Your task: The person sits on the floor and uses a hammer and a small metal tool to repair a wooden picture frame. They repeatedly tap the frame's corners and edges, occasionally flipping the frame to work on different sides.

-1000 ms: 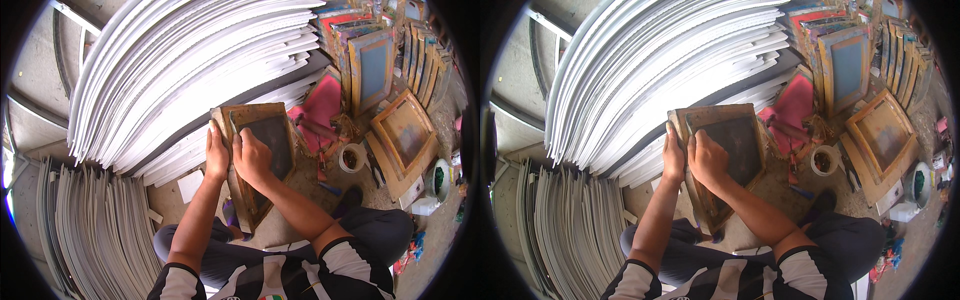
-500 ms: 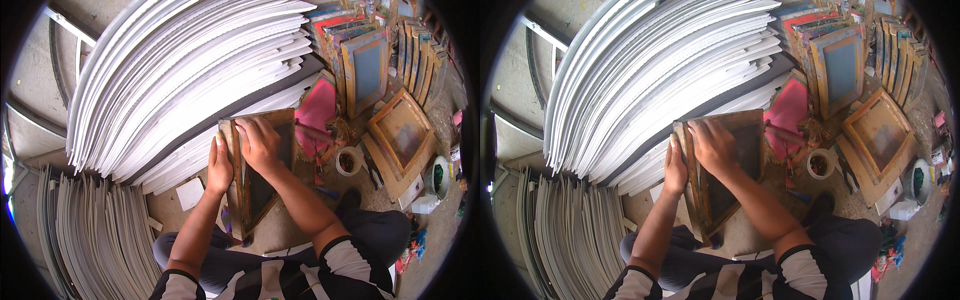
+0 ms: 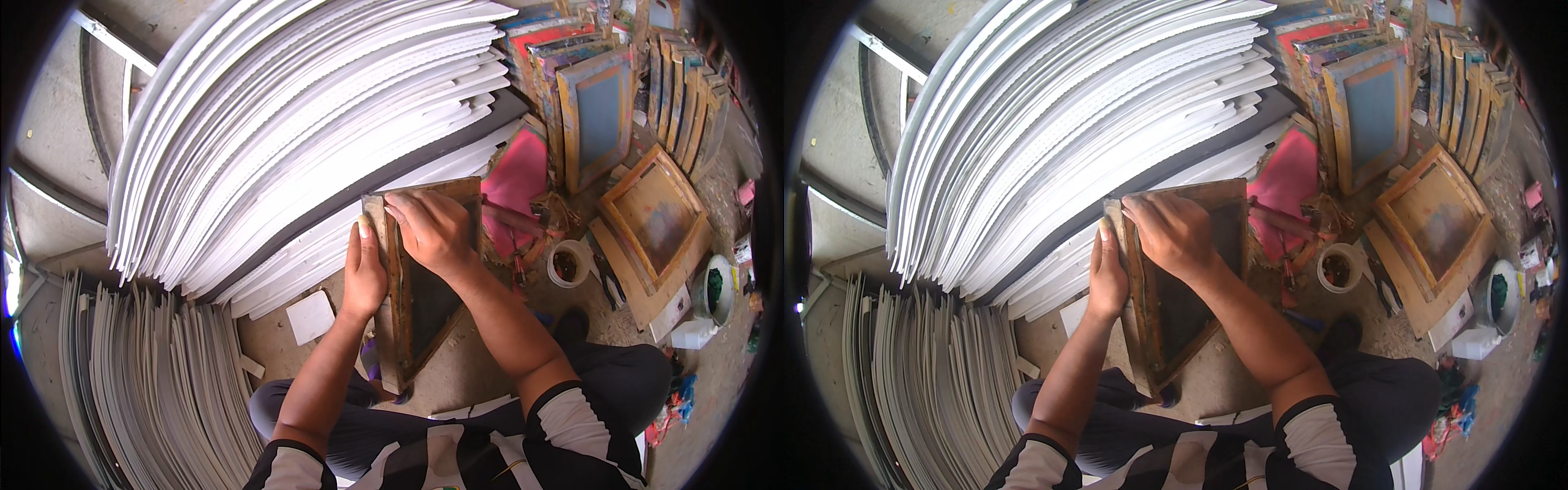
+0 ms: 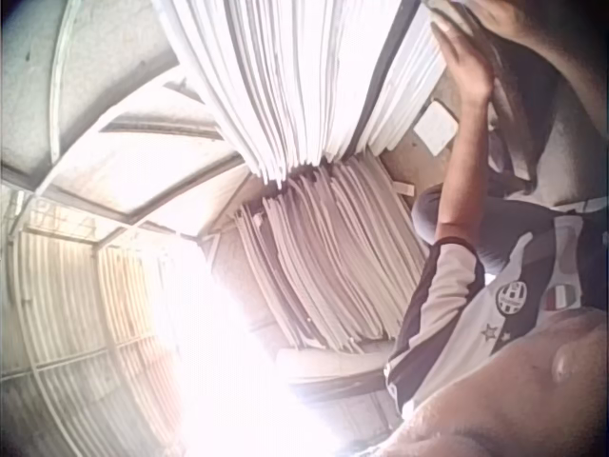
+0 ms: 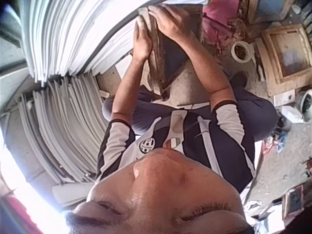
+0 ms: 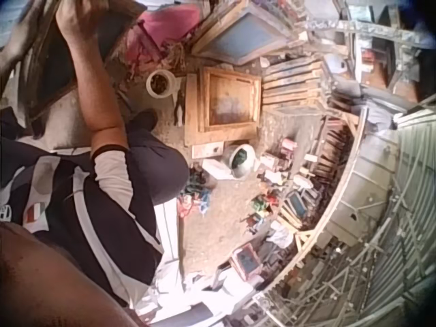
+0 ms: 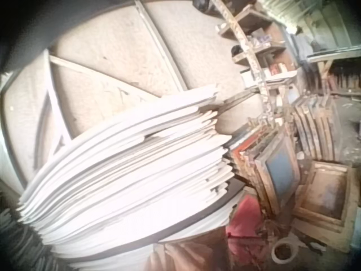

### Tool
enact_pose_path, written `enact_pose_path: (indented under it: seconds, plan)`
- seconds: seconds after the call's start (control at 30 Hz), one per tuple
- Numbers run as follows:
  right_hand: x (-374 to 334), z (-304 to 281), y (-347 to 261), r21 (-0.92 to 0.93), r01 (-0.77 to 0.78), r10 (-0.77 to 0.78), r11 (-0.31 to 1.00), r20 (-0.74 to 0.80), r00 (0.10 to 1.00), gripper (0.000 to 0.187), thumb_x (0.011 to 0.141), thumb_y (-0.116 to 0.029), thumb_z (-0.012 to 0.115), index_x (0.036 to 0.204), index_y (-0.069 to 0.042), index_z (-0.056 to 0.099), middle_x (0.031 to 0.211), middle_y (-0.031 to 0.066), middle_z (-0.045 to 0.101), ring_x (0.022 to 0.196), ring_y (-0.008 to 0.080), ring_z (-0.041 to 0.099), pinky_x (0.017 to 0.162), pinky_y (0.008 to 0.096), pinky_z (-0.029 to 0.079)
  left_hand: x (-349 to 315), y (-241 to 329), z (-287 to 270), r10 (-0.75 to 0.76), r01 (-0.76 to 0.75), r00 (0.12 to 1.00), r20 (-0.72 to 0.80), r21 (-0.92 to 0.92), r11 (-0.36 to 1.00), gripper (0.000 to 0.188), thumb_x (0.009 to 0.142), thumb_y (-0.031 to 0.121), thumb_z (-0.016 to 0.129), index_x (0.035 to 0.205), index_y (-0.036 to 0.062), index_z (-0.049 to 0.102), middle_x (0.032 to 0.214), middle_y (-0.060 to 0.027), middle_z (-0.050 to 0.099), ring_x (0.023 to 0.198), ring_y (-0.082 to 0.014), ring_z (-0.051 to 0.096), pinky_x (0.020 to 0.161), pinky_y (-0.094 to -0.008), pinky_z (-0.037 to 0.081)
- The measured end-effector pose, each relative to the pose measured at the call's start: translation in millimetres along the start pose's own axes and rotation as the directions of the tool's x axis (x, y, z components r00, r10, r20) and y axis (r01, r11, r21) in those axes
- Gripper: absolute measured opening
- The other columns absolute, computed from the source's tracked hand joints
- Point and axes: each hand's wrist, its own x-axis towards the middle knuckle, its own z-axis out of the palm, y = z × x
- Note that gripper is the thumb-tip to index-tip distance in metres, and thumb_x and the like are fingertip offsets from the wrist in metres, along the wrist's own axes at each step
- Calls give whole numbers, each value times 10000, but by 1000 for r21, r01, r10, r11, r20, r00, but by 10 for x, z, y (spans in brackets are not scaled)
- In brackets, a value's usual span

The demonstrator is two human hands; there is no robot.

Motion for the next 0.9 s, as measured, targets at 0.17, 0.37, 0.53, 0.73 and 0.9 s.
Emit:
enact_pose_path:
  seconds: [0.17,0.37,0.53,0.73,0.9]
  plan:
    - [23,-15,-22,9,-14,14,1000,21,1000,143,849,-40,724,988,-39,688,853,71,713,739,230,715,634,338,578,-18,2,-12,28,-30,999,29,49,998,539,1147,402,264,1462,6,449,1325,-106,576,1211,-170,523,1072,-324,403]
    - [84,-106,-72,46,-15,11,999,86,996,105,886,11,692,985,17,659,873,132,716,762,288,725,661,374,594,-29,6,-3,45,-47,999,26,74,996,530,1147,401,253,1434,7,462,1279,-101,582,1175,-164,526,1053,-324,412]
    - [70,-85,-87,-9,-4,5,1000,97,995,107,887,17,686,991,18,657,881,135,709,761,292,716,667,373,593,-28,-20,16,41,-42,999,22,51,998,524,1148,396,253,1432,9,463,1284,-104,581,1177,-165,526,1054,-324,412]
    - [31,-58,-58,76,-117,112,990,68,991,130,886,27,695,1011,14,659,905,134,710,791,304,712,695,385,591,-42,8,21,10,-10,1000,12,80,997,523,1148,397,254,1429,10,465,1288,-107,581,1175,-165,531,1053,-324,415]
    - [1,-63,-99,33,-35,35,999,-6,999,197,875,-24,714,1062,-10,655,903,102,705,788,264,711,672,348,590,-26,-54,26,33,-33,999,9,41,999,539,1146,412,251,1422,4,469,1282,-113,584,1176,-173,532,1052,-326,414]
